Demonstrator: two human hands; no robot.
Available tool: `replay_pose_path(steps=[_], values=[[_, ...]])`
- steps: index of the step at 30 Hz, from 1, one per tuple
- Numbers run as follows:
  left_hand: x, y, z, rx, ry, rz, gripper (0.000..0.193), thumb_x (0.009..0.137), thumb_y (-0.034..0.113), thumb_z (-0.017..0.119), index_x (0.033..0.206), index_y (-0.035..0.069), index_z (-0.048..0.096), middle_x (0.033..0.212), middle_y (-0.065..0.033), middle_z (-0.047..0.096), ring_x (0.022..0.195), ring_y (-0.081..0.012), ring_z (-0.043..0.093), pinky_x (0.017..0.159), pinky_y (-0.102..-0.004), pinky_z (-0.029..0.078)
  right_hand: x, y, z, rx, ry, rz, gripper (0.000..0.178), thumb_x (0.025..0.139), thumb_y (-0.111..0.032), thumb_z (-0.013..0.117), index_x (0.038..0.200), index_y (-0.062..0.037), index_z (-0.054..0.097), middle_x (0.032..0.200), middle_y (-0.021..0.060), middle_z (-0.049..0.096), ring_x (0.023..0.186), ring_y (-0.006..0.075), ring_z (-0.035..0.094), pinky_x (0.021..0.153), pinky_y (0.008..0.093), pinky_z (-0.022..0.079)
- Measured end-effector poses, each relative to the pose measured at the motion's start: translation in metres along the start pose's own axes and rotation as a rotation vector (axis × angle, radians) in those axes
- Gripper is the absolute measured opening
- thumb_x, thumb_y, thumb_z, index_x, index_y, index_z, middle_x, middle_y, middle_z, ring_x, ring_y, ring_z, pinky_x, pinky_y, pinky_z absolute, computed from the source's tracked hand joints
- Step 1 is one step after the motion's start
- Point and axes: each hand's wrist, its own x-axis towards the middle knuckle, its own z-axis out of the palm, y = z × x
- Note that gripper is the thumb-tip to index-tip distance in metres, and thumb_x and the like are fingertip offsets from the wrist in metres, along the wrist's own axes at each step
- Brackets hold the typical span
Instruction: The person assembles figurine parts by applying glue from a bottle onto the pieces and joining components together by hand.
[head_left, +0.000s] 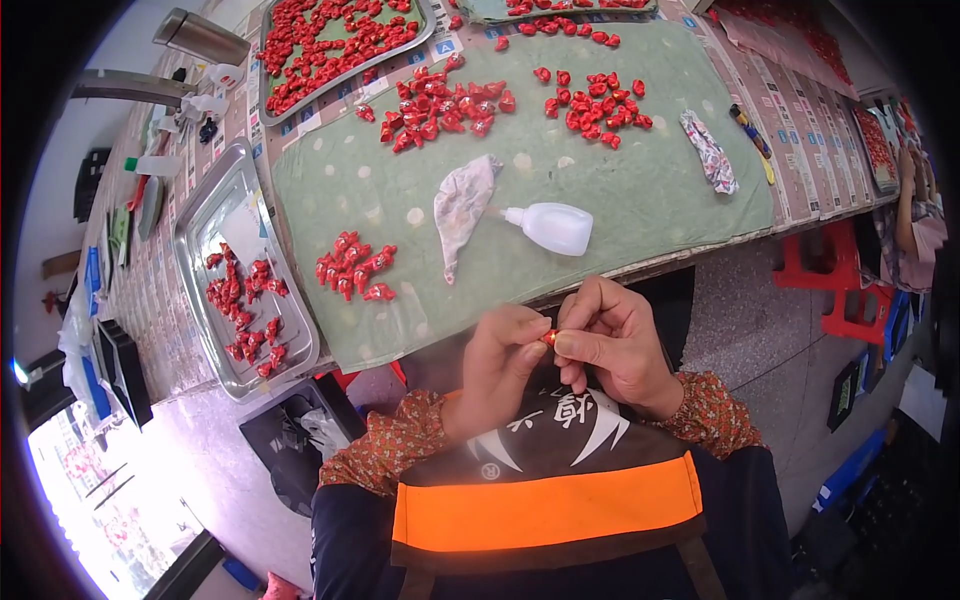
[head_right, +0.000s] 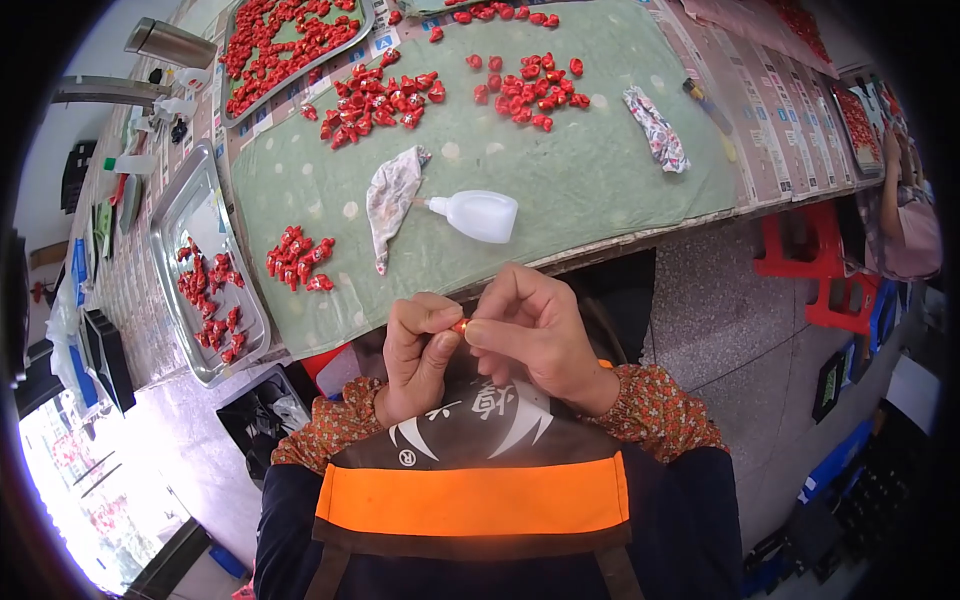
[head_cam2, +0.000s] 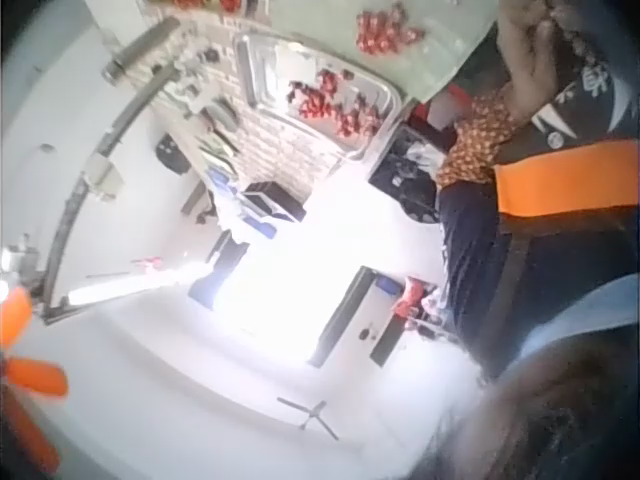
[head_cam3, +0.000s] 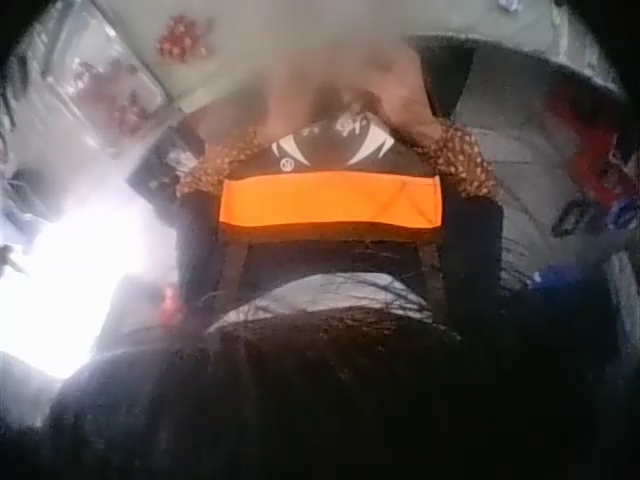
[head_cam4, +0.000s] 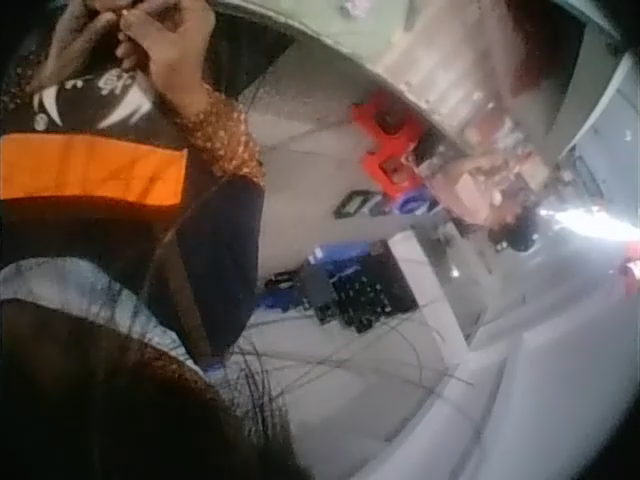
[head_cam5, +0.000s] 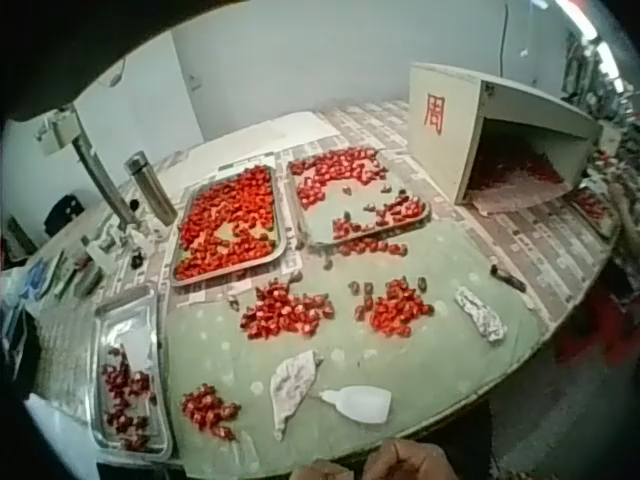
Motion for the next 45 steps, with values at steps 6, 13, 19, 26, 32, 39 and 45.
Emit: replay_pose_path(steps=[6,13,19,26,32,39,45], values=[[0.004,0.004,-0.006,-0.054,-0.045,-0.052,0.020,0.097,0.005,0.053,0.117,0.003,0.050,0.110,-0.0116,0.051,0.093,-0.0170,0.053,0.083,-0.0286,0.045,0.001,-0.002,0.003,-0.116,0.018,-0.044,0.016,0.087,-0.001,0.068,0.089,-0.0036,0.053,0.079,0.0030,0.061,0.062,0.0048,0.060,0.053,0.0179,0.049],[0.017,0.018,-0.013,-0.247,-0.115,-0.259,0.021,0.097,0.003,0.051,0.117,0.004,0.050,0.115,-0.0089,0.047,0.096,-0.0128,0.052,0.084,-0.0257,0.045,0.002,0.004,-0.001,-0.345,0.011,-0.314,0.019,0.084,0.005,0.067,0.098,-0.0027,0.055,0.091,0.0014,0.060,0.076,0.0045,0.059,0.065,0.0201,0.049],[0.019,0.016,-0.016,-0.194,-0.149,-0.225,0.022,0.095,0.000,0.052,0.116,0.003,0.052,0.114,-0.0086,0.049,0.098,-0.0135,0.052,0.085,-0.0262,0.045,0.003,0.006,-0.001,-0.651,0.038,-0.533,0.022,0.082,0.004,0.070,0.099,-0.0012,0.057,0.091,0.0052,0.061,0.077,0.0086,0.062,0.068,0.0220,0.050],[0.018,0.016,-0.020,0.086,-0.161,-0.063,0.022,0.092,-0.004,0.055,0.113,0.000,0.056,0.112,-0.0120,0.055,0.105,-0.0189,0.054,0.091,-0.0287,0.043,0.003,0.009,-0.004,-0.658,0.046,-0.486,0.019,0.081,0.003,0.071,0.095,-0.0010,0.058,0.087,0.0047,0.062,0.075,0.0083,0.062,0.066,0.0215,0.050],[0.016,0.016,-0.018,0.128,-0.164,-0.057,0.021,0.093,-0.002,0.055,0.114,-0.002,0.056,0.111,-0.0137,0.056,0.100,-0.0180,0.056,0.091,-0.0273,0.042,0.001,0.008,-0.004,-0.404,0.027,-0.297,0.016,0.084,0.003,0.069,0.093,-0.0011,0.057,0.089,0.0033,0.063,0.074,0.0061,0.062,0.063,0.0196,0.051],[0.022,0.018,-0.011,-0.036,-0.064,-0.173,0.022,0.095,0.001,0.055,0.117,0.000,0.056,0.108,-0.0093,0.059,0.098,-0.0159,0.060,0.084,-0.0260,0.050,0.009,-0.005,-0.004,-0.166,0.017,-0.075,0.012,0.087,0.000,0.067,0.093,0.0002,0.056,0.084,0.0063,0.065,0.069,0.0094,0.065,0.055,0.0205,0.054],[0.023,0.022,-0.007,-0.342,0.072,-0.555,0.019,0.099,0.012,0.053,0.114,0.002,0.050,0.093,-0.0063,0.059,0.081,-0.0110,0.060,0.067,-0.0240,0.053,0.014,-0.008,-0.007,-0.145,0.048,-0.026,0.011,0.092,-0.006,0.063,0.099,0.0013,0.058,0.082,0.0065,0.066,0.067,0.0095,0.065,0.055,0.0203,0.054]])
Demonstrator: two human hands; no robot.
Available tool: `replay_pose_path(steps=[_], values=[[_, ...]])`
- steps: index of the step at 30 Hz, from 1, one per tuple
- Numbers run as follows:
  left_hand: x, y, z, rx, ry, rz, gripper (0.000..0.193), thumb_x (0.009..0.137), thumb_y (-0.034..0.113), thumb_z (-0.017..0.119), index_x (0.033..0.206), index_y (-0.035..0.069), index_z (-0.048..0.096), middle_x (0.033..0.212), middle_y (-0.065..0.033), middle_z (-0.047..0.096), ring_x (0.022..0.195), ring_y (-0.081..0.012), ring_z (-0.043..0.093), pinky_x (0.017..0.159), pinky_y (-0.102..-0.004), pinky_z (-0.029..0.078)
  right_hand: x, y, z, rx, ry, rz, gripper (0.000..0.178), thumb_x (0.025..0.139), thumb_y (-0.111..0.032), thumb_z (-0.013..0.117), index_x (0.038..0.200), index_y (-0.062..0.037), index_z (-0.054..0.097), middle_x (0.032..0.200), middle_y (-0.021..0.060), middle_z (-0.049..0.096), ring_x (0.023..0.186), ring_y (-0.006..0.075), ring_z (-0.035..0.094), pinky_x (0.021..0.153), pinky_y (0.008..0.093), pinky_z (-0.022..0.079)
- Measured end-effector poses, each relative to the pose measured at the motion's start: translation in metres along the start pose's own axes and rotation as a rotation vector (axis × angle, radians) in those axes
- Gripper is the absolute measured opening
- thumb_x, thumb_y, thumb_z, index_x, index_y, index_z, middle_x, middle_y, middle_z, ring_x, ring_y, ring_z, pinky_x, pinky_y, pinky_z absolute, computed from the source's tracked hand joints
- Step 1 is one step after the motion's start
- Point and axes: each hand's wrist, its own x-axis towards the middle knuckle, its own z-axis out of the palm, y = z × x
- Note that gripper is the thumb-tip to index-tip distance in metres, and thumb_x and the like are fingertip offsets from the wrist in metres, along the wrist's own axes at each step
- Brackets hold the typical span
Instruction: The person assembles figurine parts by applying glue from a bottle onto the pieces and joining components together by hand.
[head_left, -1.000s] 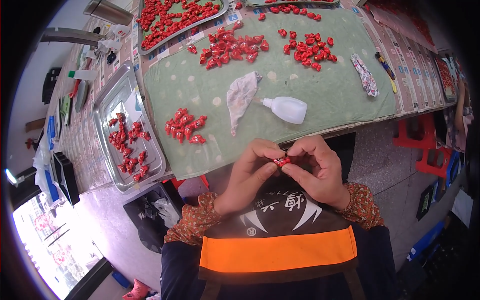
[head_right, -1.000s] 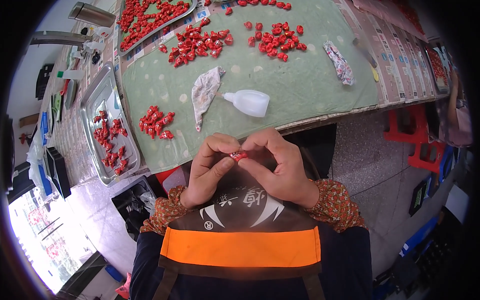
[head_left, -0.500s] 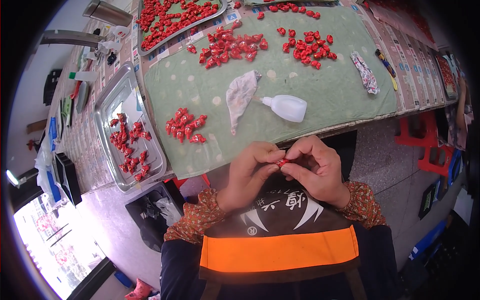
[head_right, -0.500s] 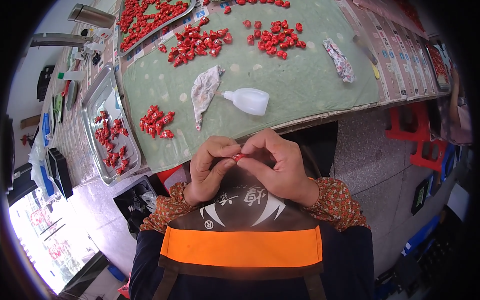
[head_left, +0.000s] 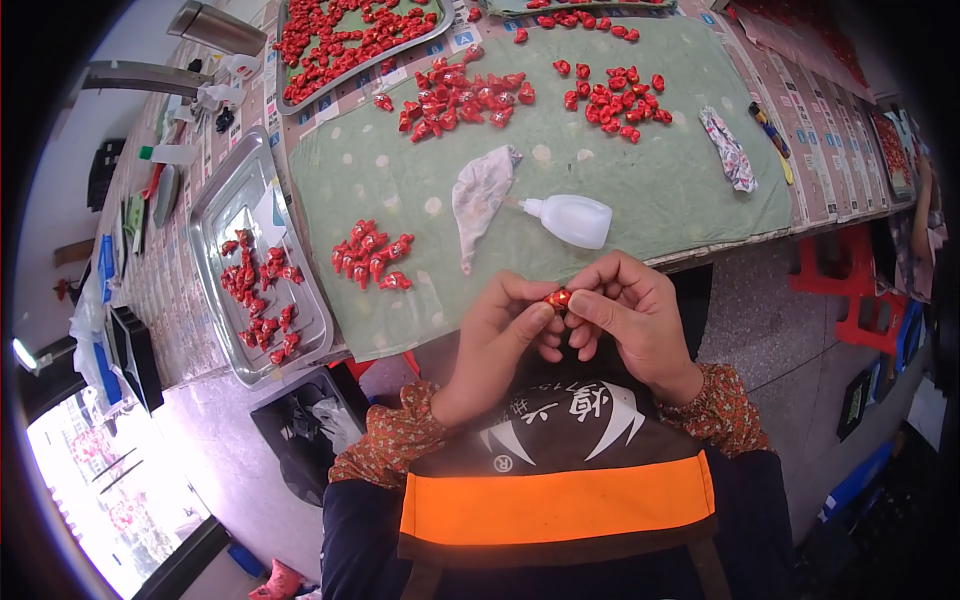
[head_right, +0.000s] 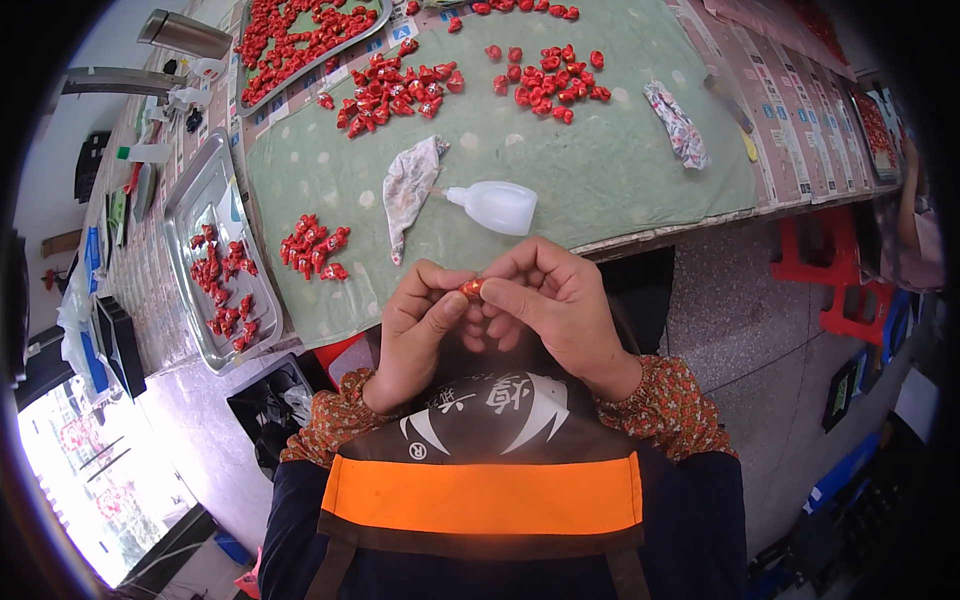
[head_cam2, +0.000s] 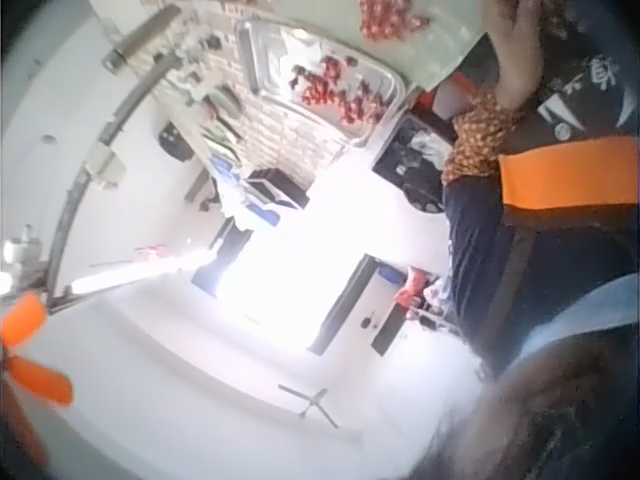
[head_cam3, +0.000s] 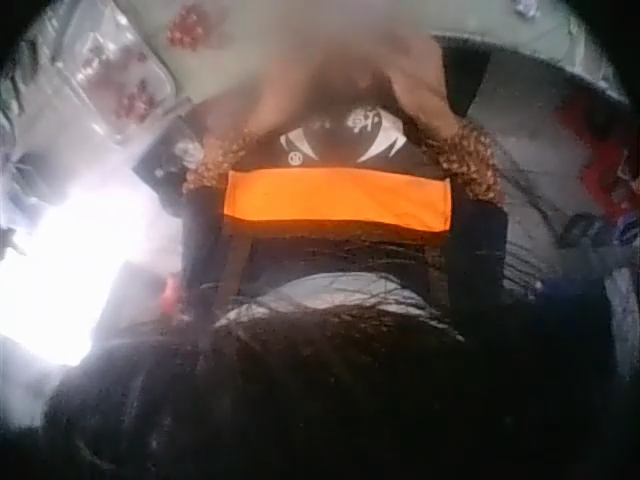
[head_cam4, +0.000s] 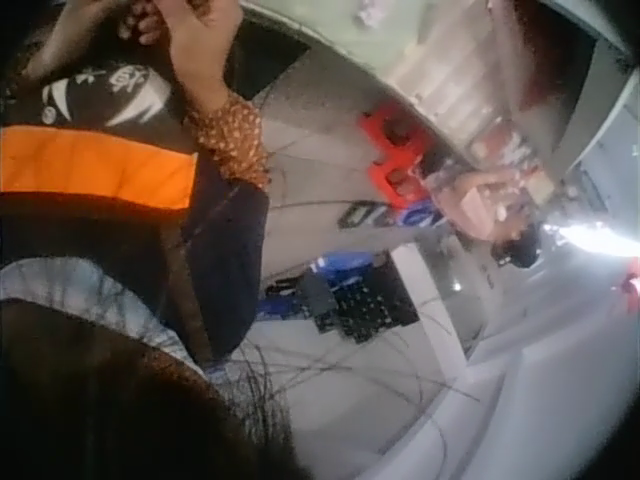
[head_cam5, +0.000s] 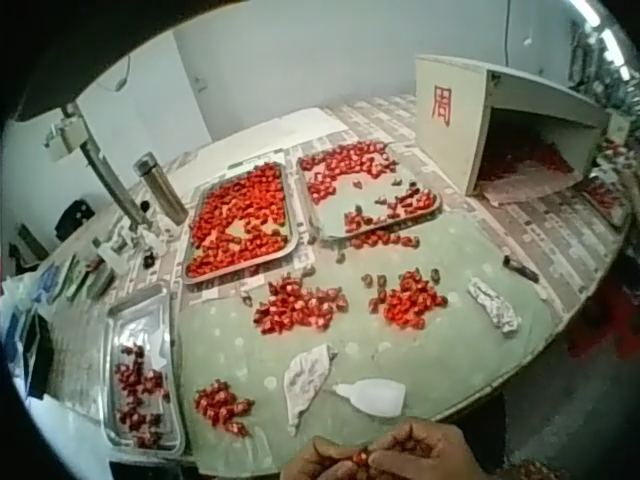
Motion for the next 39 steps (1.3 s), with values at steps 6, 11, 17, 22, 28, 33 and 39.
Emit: replay_pose_path(steps=[6,11,17,22,28,33,39], values=[[0.002,0.002,0.005,-0.228,0.066,-0.142,0.015,0.099,0.020,0.054,0.102,0.006,0.050,0.080,-0.0050,0.058,0.063,-0.0106,0.058,0.048,-0.0217,0.049,-0.003,0.003,0.000,-0.125,-0.013,-0.107,0.014,0.094,-0.007,0.060,0.106,0.0012,0.059,0.091,0.0058,0.066,0.075,0.0068,0.064,0.062,0.0200,0.054],[0.002,0.002,0.008,-0.240,0.065,-0.121,0.015,0.099,0.020,0.054,0.102,0.006,0.050,0.079,-0.0051,0.058,0.062,-0.0104,0.057,0.047,-0.0214,0.048,-0.005,0.007,0.001,-0.280,0.010,-0.211,0.014,0.094,-0.006,0.059,0.107,0.0002,0.059,0.094,0.0032,0.065,0.078,0.0043,0.061,0.066,0.0194,0.052],[0.002,0.001,0.009,-0.178,0.089,-0.093,0.014,0.098,0.017,0.055,0.103,0.005,0.049,0.076,-0.0053,0.058,0.060,-0.0105,0.056,0.047,-0.0213,0.047,-0.004,0.007,0.003,-0.353,0.024,-0.248,0.012,0.094,-0.003,0.059,0.105,0.0002,0.060,0.091,0.0024,0.065,0.076,0.0040,0.060,0.065,0.0193,0.051],[0.001,-0.002,0.004,-0.135,0.043,-0.017,0.016,0.100,0.016,0.053,0.105,0.004,0.045,0.078,-0.0051,0.058,0.065,-0.0101,0.057,0.051,-0.0217,0.050,-0.004,0.008,0.011,-0.418,0.043,-0.286,0.010,0.093,-0.002,0.058,0.102,0.0010,0.060,0.087,0.0025,0.065,0.073,0.0039,0.060,0.064,0.0193,0.050],[-0.001,0.011,0.001,-0.054,-0.006,-0.052,0.020,0.098,0.014,0.055,0.111,0.001,0.046,0.086,-0.0050,0.060,0.071,-0.0083,0.059,0.056,-0.0215,0.052,-0.004,0.005,0.014,-0.362,0.059,-0.290,0.011,0.094,-0.003,0.058,0.104,-0.0002,0.061,0.088,0.0021,0.065,0.073,0.0030,0.058,0.063,0.0178,0.049],[0.000,0.023,-0.011,0.000,0.032,-0.041,0.020,0.098,0.015,0.056,0.110,0.000,0.048,0.085,-0.0051,0.060,0.071,-0.0085,0.059,0.057,-0.0212,0.052,0.003,-0.002,0.025,-0.407,0.013,-0.269,0.012,0.094,-0.003,0.058,0.105,-0.0004,0.061,0.088,0.0015,0.064,0.073,0.0031,0.058,0.062,0.0180,0.049],[-0.003,0.023,-0.016,-0.066,0.114,-0.024,0.020,0.097,0.018,0.058,0.106,0.002,0.051,0.082,-0.0051,0.061,0.067,-0.0091,0.060,0.052,-0.0210,0.051,0.019,0.007,0.027,-0.489,0.001,-0.350,0.011,0.091,-0.001,0.061,0.101,0.0004,0.062,0.087,0.0047,0.065,0.073,0.0070,0.061,0.064,0.0215,0.049]])
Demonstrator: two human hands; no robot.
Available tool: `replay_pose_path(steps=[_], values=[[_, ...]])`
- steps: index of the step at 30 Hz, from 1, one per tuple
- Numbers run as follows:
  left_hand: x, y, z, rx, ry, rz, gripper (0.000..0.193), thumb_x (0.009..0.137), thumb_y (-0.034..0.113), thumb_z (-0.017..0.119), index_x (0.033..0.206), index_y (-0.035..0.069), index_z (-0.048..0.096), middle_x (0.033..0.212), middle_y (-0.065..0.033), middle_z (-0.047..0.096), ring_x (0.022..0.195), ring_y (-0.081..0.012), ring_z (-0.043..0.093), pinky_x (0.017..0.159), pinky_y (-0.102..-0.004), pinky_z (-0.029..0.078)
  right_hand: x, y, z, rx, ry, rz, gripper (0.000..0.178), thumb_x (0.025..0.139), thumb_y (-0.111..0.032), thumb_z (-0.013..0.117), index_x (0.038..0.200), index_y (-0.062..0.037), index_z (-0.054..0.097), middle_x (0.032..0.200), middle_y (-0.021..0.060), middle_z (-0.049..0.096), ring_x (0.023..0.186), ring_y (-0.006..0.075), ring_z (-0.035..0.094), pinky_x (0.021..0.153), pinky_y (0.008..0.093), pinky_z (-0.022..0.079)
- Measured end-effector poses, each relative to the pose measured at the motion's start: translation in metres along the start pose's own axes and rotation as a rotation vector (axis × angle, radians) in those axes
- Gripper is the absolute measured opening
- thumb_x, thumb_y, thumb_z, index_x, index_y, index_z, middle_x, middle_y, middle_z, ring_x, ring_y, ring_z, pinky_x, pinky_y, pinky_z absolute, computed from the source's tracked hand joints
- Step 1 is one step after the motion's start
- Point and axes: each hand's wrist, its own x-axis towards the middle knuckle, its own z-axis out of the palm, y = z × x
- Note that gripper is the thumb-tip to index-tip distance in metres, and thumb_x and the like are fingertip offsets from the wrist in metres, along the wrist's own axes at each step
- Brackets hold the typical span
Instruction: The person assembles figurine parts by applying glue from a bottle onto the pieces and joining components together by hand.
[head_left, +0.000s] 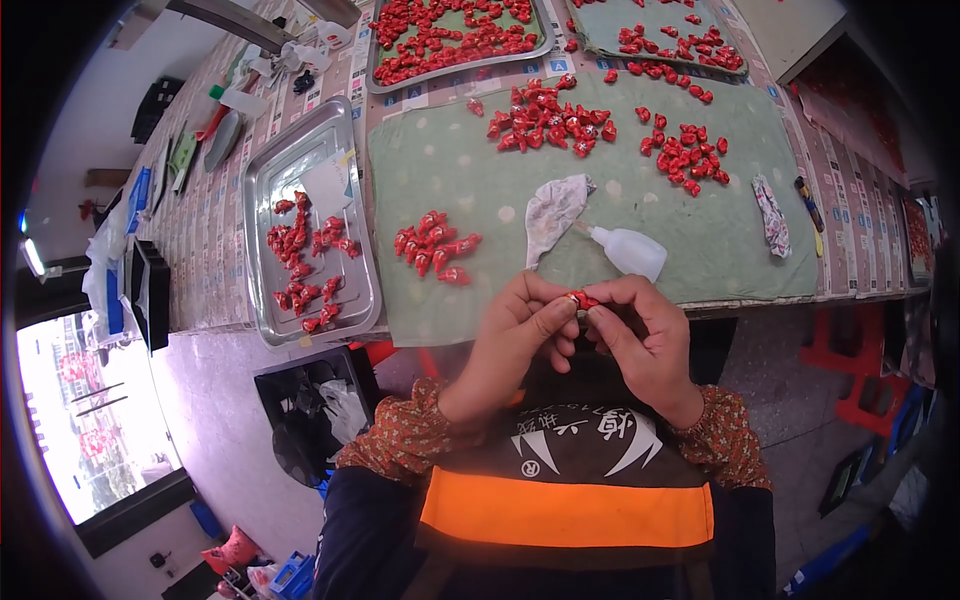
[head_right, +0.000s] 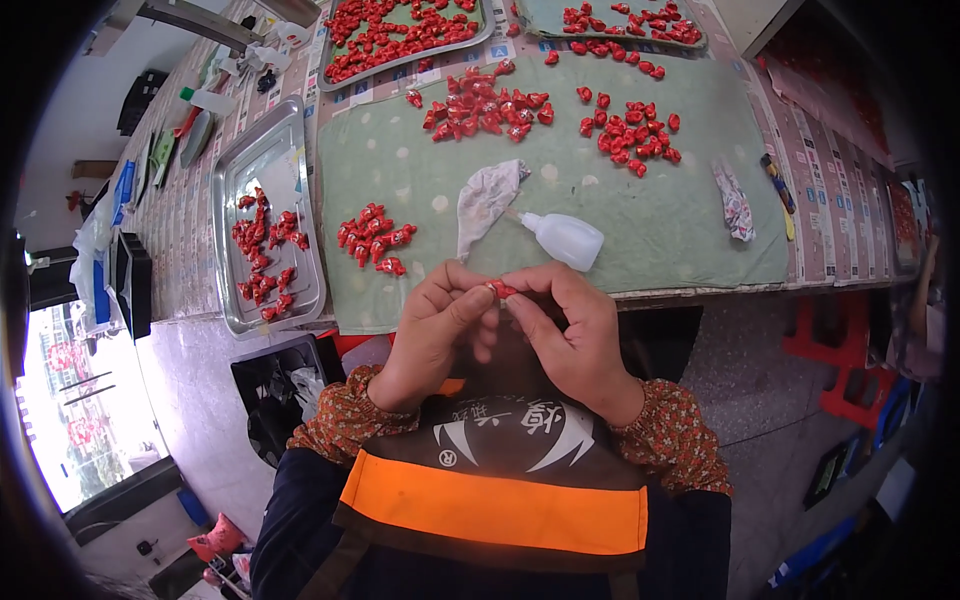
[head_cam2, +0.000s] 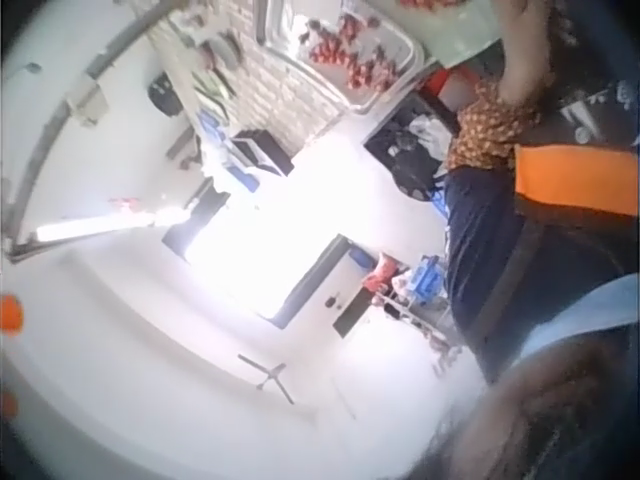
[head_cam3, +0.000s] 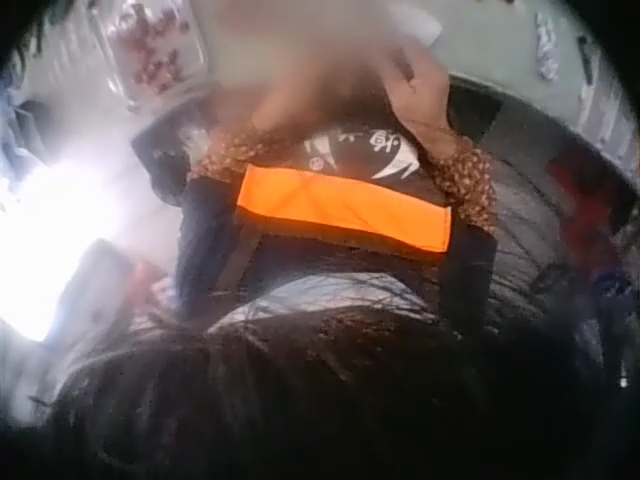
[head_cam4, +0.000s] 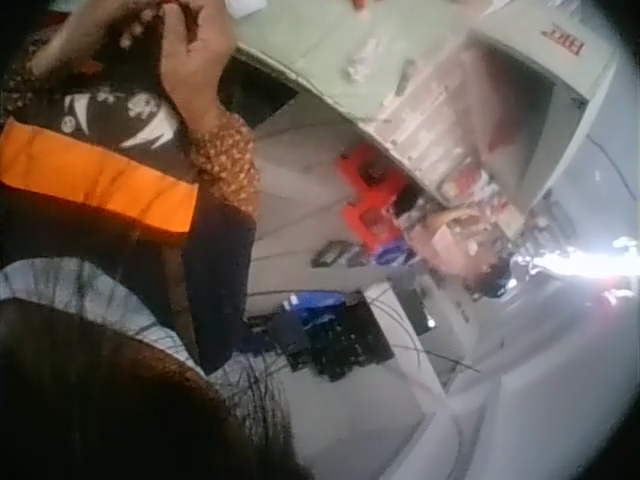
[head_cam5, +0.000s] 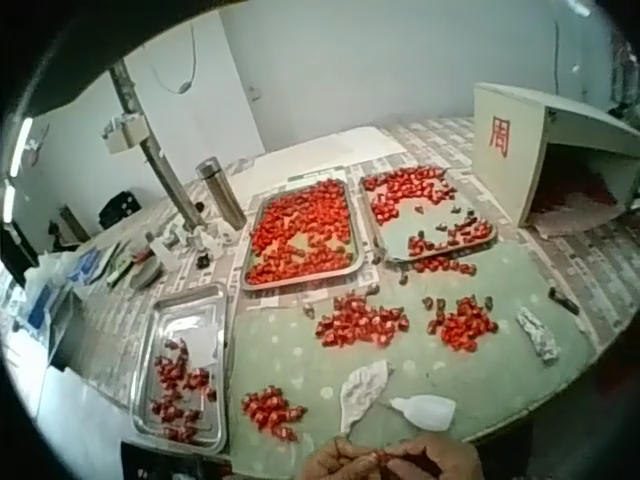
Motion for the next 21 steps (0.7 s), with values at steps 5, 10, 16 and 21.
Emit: replay_pose_path(steps=[5,10,16,21], values=[[0.001,-0.005,0.003,-0.092,0.037,-0.014,0.018,0.096,0.017,0.059,0.103,0.003,0.051,0.079,-0.0047,0.061,0.063,-0.0096,0.060,0.048,-0.0211,0.050,0.000,-0.001,0.000,-0.049,0.013,0.023,0.010,0.088,0.001,0.062,0.098,0.0012,0.062,0.086,0.0073,0.065,0.077,0.0115,0.063,0.069,0.0253,0.049],[0.002,-0.014,0.006,-0.111,0.056,0.014,0.018,0.096,0.017,0.060,0.102,0.003,0.051,0.079,-0.0051,0.061,0.063,-0.0098,0.059,0.048,-0.0211,0.049,-0.002,0.005,0.002,-0.140,0.045,-0.069,0.007,0.090,0.000,0.060,0.097,0.0012,0.061,0.086,0.0067,0.064,0.074,0.0099,0.062,0.067,0.0242,0.050],[0.003,-0.007,0.006,-0.057,0.075,-0.018,0.019,0.096,0.018,0.059,0.104,0.002,0.051,0.080,-0.0049,0.061,0.063,-0.0097,0.059,0.049,-0.0208,0.049,0.000,0.000,0.001,0.091,0.003,0.090,0.009,0.093,-0.003,0.059,0.102,-0.0005,0.060,0.086,0.0027,0.063,0.071,0.0050,0.059,0.062,0.0199,0.049],[0.006,0.009,-0.002,0.100,0.084,-0.020,0.017,0.097,0.017,0.058,0.106,0.003,0.054,0.079,-0.0028,0.061,0.063,-0.0087,0.058,0.050,-0.0200,0.046,0.003,-0.004,-0.003,0.155,-0.037,0.123,0.017,0.094,-0.005,0.057,0.111,-0.0008,0.058,0.086,0.0004,0.061,0.069,0.0028,0.056,0.059,0.0182,0.046]])
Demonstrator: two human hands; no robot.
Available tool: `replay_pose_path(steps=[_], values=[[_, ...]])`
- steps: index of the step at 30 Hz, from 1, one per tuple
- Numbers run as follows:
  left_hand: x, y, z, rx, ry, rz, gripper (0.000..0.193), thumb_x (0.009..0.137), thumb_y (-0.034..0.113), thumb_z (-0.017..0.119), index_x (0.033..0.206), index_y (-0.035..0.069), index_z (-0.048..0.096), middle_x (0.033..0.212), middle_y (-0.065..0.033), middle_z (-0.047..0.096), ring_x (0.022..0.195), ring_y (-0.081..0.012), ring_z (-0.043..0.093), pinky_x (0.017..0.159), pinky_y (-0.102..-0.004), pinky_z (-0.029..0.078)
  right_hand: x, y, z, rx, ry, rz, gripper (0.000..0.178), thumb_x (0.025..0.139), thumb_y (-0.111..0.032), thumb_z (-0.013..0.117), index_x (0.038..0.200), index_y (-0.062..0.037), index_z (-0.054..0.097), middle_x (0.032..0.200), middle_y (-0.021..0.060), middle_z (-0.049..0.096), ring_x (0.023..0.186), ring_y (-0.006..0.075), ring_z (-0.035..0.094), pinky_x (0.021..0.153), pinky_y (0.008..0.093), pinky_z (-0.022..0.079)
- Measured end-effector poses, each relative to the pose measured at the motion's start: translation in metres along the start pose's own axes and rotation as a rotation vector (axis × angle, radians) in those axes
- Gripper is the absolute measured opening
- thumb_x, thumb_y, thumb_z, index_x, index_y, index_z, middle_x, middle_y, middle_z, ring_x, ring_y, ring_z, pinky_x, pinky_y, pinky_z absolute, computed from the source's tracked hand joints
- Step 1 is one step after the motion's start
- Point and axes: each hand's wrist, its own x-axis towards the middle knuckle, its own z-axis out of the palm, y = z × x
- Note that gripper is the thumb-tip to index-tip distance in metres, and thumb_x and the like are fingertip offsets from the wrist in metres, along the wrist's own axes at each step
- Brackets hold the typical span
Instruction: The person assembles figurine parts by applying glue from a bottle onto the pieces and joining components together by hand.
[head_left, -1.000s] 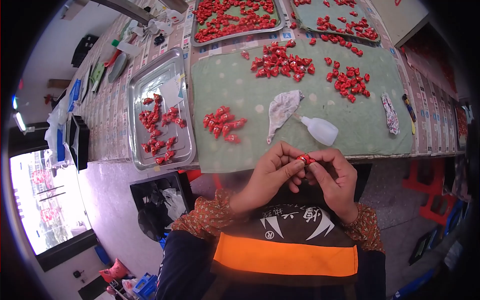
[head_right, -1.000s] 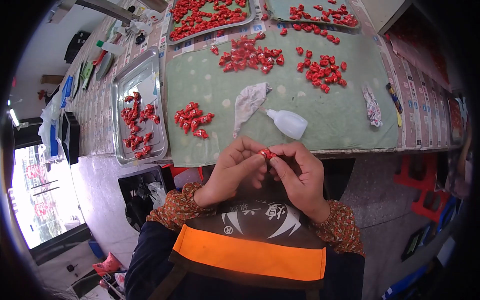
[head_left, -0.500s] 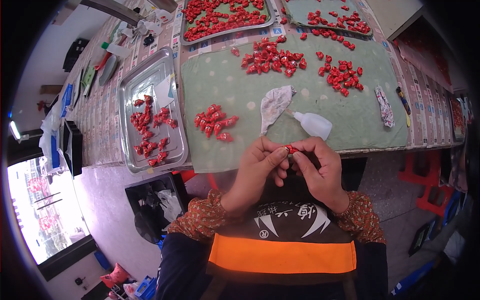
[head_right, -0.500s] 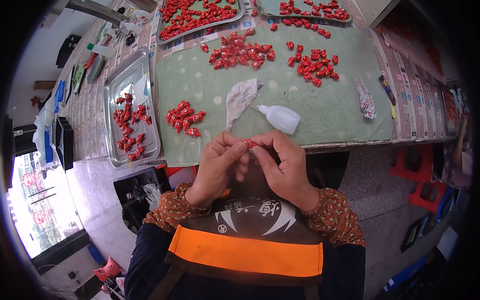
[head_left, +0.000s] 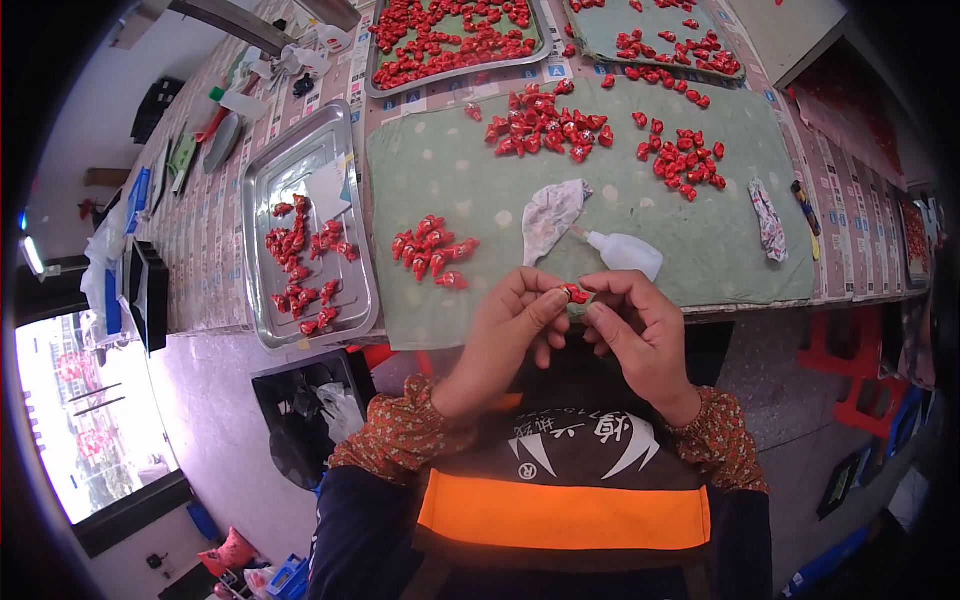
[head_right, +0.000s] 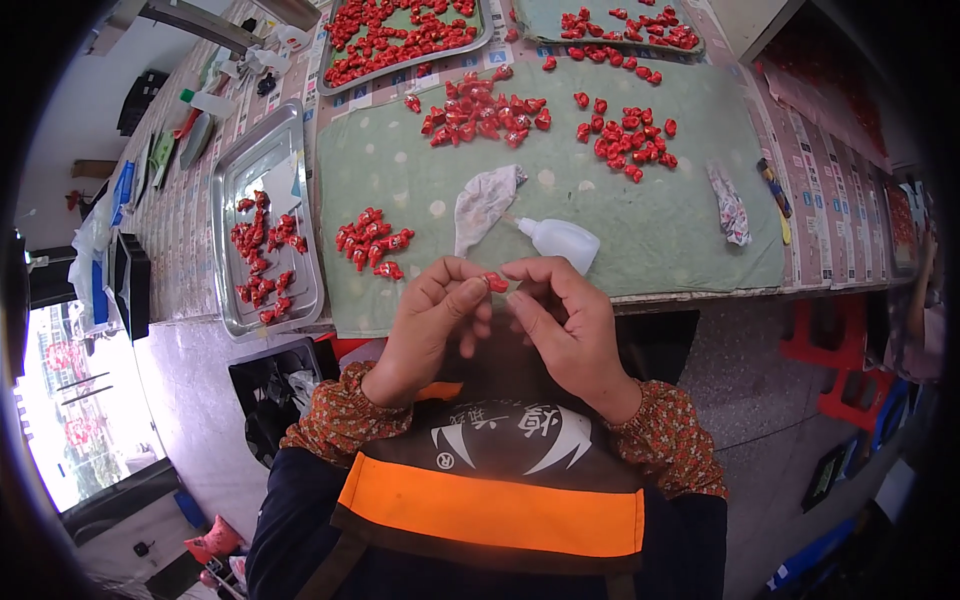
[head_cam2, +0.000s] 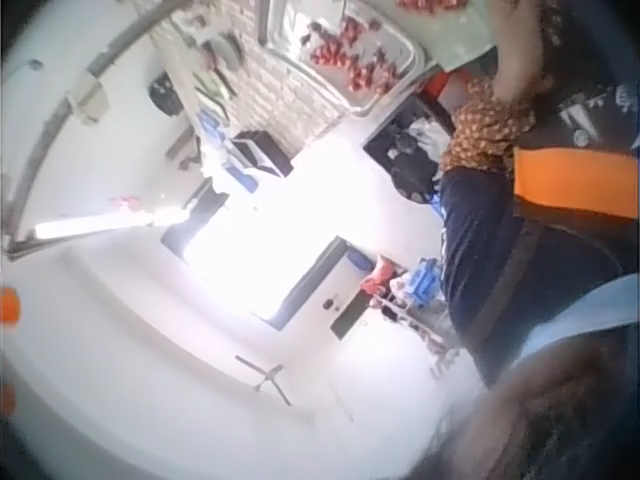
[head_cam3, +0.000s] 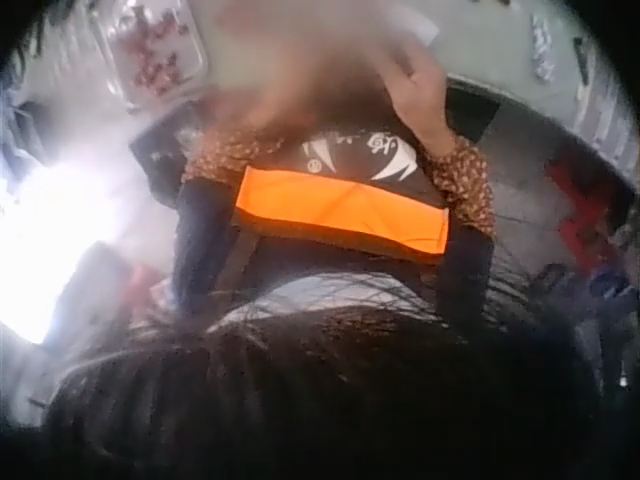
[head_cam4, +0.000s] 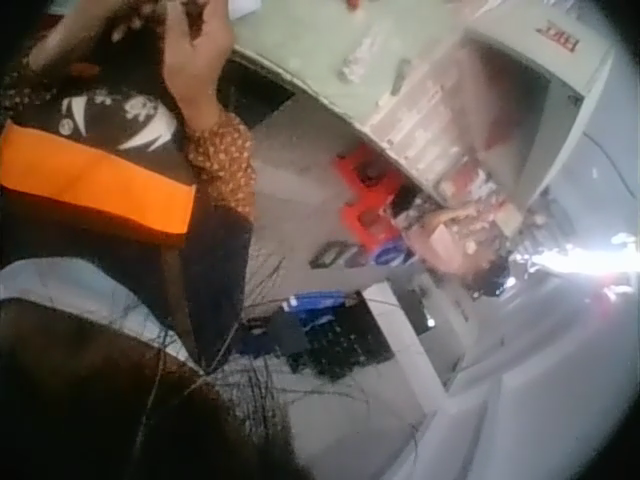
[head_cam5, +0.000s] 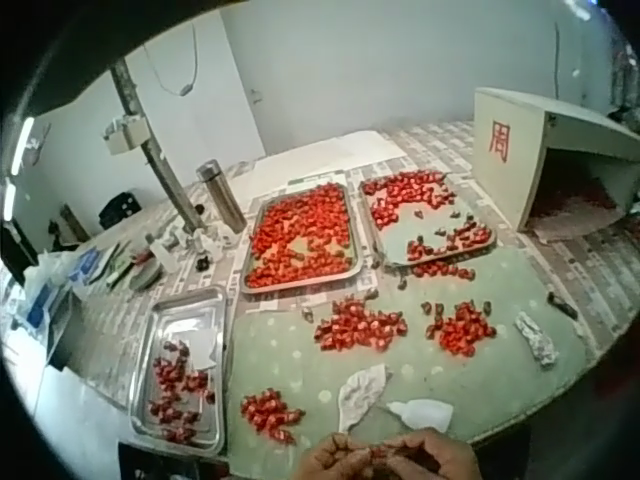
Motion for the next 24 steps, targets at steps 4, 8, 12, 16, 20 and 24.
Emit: replay_pose_path(steps=[4,8,12,16,20,24], values=[[0.017,0.011,-0.020,0.525,0.151,0.549,0.015,0.094,0.015,0.062,0.102,0.002,0.058,0.086,-0.0042,0.060,0.078,-0.0132,0.057,0.067,-0.0261,0.046,0.000,-0.003,-0.006,0.002,0.024,-0.019,0.021,0.095,-0.005,0.056,0.116,-0.0014,0.057,0.086,0.0002,0.060,0.069,0.0032,0.055,0.058,0.0179,0.046],[0.024,0.051,-0.048,1.188,0.381,0.717,0.014,0.088,0.015,0.067,0.095,0.004,0.063,0.091,-0.0066,0.057,0.089,-0.0203,0.053,0.080,-0.0331,0.042,-0.002,-0.002,-0.015,0.022,0.041,-0.048,0.020,0.096,-0.006,0.056,0.115,-0.0015,0.057,0.086,0.0005,0.060,0.070,0.0036,0.055,0.059,0.0177,0.046],[0.030,0.057,-0.068,1.370,0.505,0.694,0.016,0.082,0.018,0.070,0.091,0.006,0.067,0.096,-0.0077,0.055,0.096,-0.0267,0.048,0.086,-0.0365,0.039,-0.004,-0.001,-0.018,-0.008,0.051,-0.052,0.018,0.096,-0.006,0.055,0.113,-0.0013,0.058,0.086,0.0006,0.060,0.070,0.0038,0.056,0.059,0.0177,0.045],[0.034,0.057,-0.078,1.503,0.537,0.675,0.017,0.082,0.020,0.070,0.094,0.009,0.068,0.099,-0.0072,0.055,0.102,-0.0275,0.047,0.088,-0.0374,0.037,-0.005,0.000,-0.024,-0.057,0.070,-0.058,0.017,0.096,-0.006,0.055,0.112,-0.0017,0.058,0.085,0.0004,0.060,0.069,0.0035,0.055,0.059,0.0174,0.045],[0.042,0.068,-0.072,1.478,0.543,0.718,0.018,0.083,0.021,0.069,0.096,0.010,0.067,0.100,-0.0082,0.056,0.102,-0.0290,0.048,0.089,-0.0382,0.038,-0.004,0.001,-0.030,-0.093,0.115,-0.090,0.016,0.095,-0.004,0.055,0.110,-0.0004,0.059,0.085,0.0008,0.060,0.069,0.0038,0.055,0.059,0.0183,0.045],[0.074,0.076,-0.056,1.473,0.400,0.857,0.019,0.083,0.022,0.067,0.099,0.010,0.065,0.098,-0.0084,0.058,0.098,-0.0286,0.052,0.085,-0.0392,0.040,0.005,-0.010,-0.035,-0.479,0.211,-0.389,0.017,0.089,0.003,0.059,0.105,0.0010,0.061,0.084,0.0066,0.060,0.067,0.0103,0.057,0.059,0.0239,0.047]])
